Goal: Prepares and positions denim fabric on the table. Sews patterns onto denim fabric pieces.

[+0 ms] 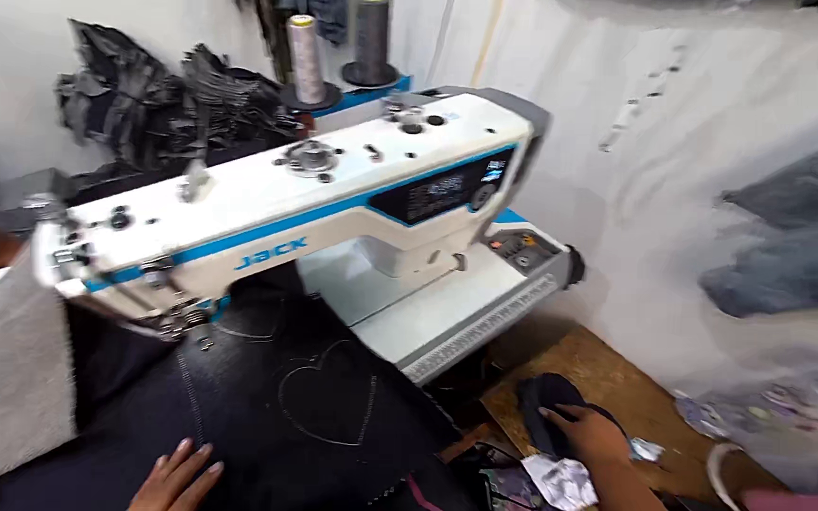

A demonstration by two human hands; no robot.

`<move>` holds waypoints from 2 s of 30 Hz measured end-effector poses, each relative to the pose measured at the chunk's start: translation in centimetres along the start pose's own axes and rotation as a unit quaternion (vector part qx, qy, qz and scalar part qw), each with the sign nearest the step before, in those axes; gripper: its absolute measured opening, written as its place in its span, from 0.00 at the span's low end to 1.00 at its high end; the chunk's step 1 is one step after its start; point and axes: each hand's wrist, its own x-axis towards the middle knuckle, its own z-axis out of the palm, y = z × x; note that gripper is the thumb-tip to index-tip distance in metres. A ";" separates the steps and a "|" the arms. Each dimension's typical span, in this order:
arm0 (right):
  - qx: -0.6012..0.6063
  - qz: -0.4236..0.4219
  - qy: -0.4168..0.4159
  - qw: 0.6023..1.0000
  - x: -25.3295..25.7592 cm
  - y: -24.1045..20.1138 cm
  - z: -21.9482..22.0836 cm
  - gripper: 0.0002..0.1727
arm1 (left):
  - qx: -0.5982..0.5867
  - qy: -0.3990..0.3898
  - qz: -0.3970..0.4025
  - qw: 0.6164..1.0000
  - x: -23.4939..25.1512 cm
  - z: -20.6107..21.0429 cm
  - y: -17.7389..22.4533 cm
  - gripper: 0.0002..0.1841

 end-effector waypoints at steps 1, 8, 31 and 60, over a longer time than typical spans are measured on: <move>0.008 -0.008 0.009 1.000 0.3 0.2 0.3 0.28 | 0.003 0.015 0.000 1.000 -0.1 0.1 -0.1 0.22; 0.175 0.091 0.244 0.950 -0.8 -2.8 -1.2 0.27 | -0.015 0.127 -0.017 0.992 -2.6 0.1 -2.0 0.22; 0.062 -0.813 0.039 0.578 -24.3 -39.0 7.1 0.17 | -0.106 0.002 -0.349 0.931 7.7 -3.1 -10.1 0.28; 0.084 -0.817 0.046 0.569 -24.7 -38.1 8.3 0.17 | -0.092 0.128 -0.276 0.948 5.9 -0.8 -11.1 0.16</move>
